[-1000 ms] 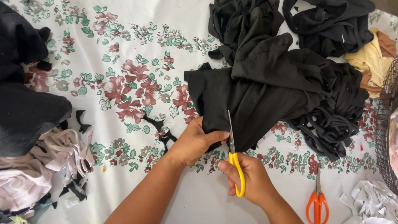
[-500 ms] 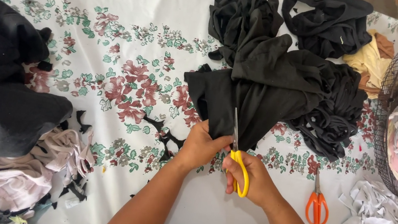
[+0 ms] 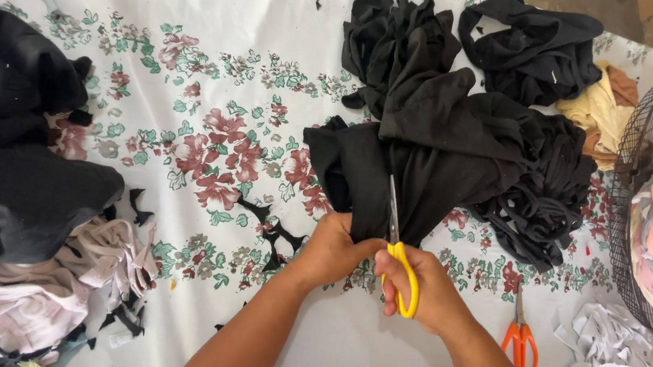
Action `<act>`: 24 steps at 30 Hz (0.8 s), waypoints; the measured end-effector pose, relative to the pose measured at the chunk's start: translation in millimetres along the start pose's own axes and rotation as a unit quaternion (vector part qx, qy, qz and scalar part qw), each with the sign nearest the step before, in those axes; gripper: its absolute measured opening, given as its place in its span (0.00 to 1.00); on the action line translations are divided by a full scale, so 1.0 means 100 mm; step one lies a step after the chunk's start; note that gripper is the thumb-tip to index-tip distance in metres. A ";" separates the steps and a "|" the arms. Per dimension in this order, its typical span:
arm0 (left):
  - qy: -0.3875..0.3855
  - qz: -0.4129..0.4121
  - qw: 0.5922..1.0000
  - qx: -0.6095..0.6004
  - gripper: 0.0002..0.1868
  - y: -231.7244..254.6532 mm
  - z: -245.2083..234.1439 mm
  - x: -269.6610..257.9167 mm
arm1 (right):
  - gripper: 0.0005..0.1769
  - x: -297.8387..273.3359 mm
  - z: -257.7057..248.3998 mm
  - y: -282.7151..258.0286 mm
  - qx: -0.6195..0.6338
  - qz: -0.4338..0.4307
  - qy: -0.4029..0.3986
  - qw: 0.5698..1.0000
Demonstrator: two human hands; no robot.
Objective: Cutting black fabric into thin strips using scissors.
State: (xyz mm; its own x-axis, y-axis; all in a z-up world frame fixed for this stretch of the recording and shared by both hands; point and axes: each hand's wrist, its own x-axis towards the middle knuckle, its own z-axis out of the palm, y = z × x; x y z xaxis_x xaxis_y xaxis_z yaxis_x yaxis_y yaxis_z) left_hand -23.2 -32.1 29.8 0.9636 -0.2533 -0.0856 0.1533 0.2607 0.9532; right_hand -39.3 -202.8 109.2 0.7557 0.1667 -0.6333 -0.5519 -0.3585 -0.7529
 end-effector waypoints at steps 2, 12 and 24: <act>-0.008 -0.003 0.999 0.035 0.02 0.03 0.00 -0.02 | 0.25 0.00 -0.03 -0.13 0.016 0.023 -0.017 0.999; -0.028 0.035 0.993 0.113 0.03 0.10 -0.03 0.00 | 0.28 0.05 -0.10 -0.33 -0.014 0.071 -0.033 0.997; -0.055 0.062 0.976 0.203 0.05 0.05 -0.05 -0.01 | 0.28 0.05 -0.09 -0.53 -0.043 0.073 -0.024 0.996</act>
State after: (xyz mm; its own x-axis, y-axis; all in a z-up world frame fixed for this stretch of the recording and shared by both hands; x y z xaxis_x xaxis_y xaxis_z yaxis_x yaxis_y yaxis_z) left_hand -22.1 -26.1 33.7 0.9364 -0.3477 0.0479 -0.0838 -0.0890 0.9925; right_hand -3.3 -190.9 148.0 0.6501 0.1503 -0.7448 -0.6212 -0.4593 -0.6349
